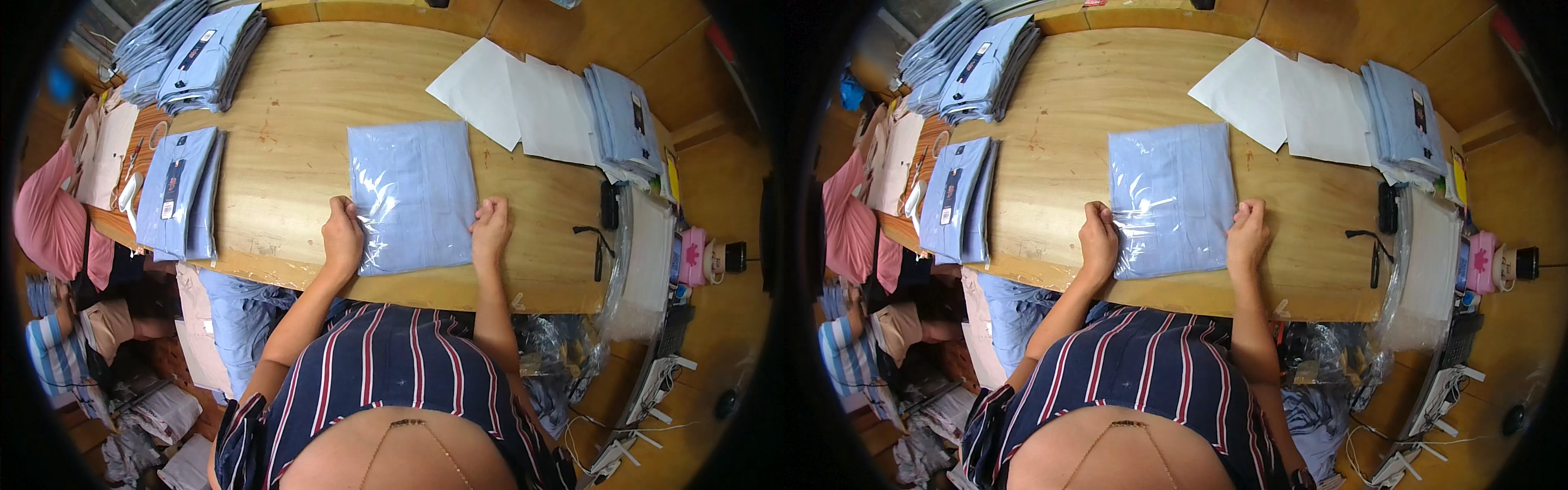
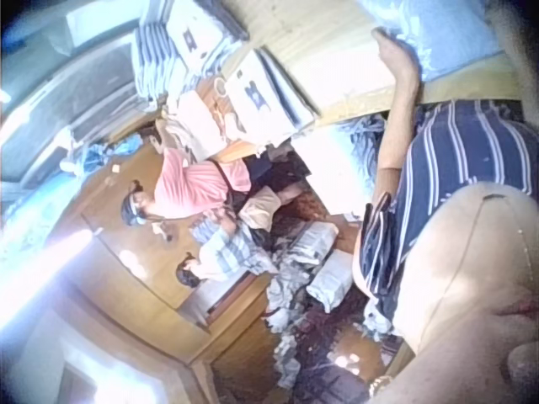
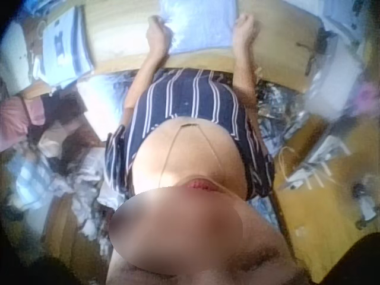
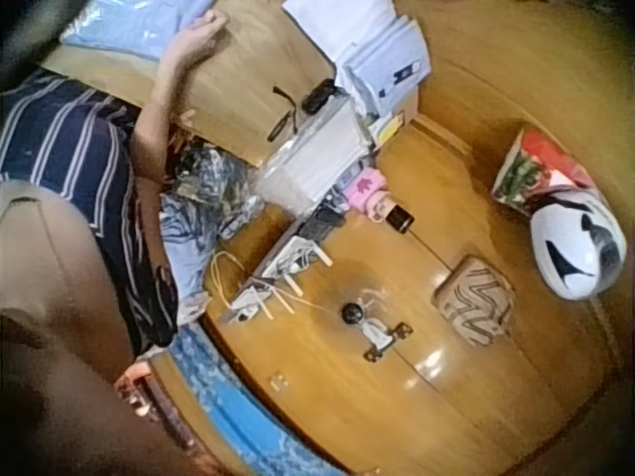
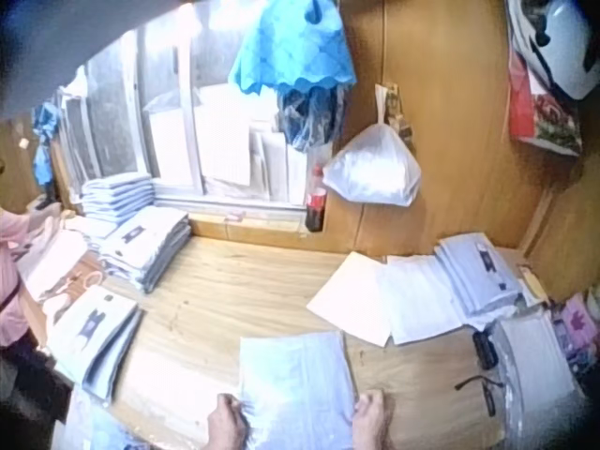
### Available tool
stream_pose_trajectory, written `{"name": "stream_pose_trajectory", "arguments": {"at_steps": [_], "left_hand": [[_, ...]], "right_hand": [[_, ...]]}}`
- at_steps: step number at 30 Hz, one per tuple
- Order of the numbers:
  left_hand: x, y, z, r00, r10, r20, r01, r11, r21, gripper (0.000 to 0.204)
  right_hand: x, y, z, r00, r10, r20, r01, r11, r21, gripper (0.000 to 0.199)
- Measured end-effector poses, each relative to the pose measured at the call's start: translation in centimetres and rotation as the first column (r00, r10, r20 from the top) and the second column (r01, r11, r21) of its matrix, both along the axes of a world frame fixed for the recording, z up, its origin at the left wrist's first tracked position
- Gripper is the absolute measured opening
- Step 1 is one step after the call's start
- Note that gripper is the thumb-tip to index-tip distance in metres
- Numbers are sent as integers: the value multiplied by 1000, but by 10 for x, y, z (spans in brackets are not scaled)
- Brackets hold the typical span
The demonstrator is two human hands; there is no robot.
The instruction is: The person bags folded shirts by sliding each shirt into a plastic sleeve, sealing the adhesive strip, and stacking the finished packages.
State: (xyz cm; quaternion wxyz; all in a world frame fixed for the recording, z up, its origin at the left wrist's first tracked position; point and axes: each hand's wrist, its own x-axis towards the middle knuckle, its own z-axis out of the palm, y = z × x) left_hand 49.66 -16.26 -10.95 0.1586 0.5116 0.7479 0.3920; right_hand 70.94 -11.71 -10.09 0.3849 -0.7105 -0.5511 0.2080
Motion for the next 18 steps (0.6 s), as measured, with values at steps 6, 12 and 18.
{"name": "stream_pose_trajectory", "arguments": {"at_steps": [6,12,18], "left_hand": [[-2,7,-5,944,-121,-307,50,972,-228,14],[-13,6,-3,831,-37,-555,0,998,-67,18],[-30,-20,27,997,-45,-57,27,958,-286,41]], "right_hand": [[0,7,-23,860,58,508,-7,995,-100,13],[9,7,-6,819,97,565,23,979,-202,24],[40,-14,17,987,153,-39,-158,948,-277,43]]}}
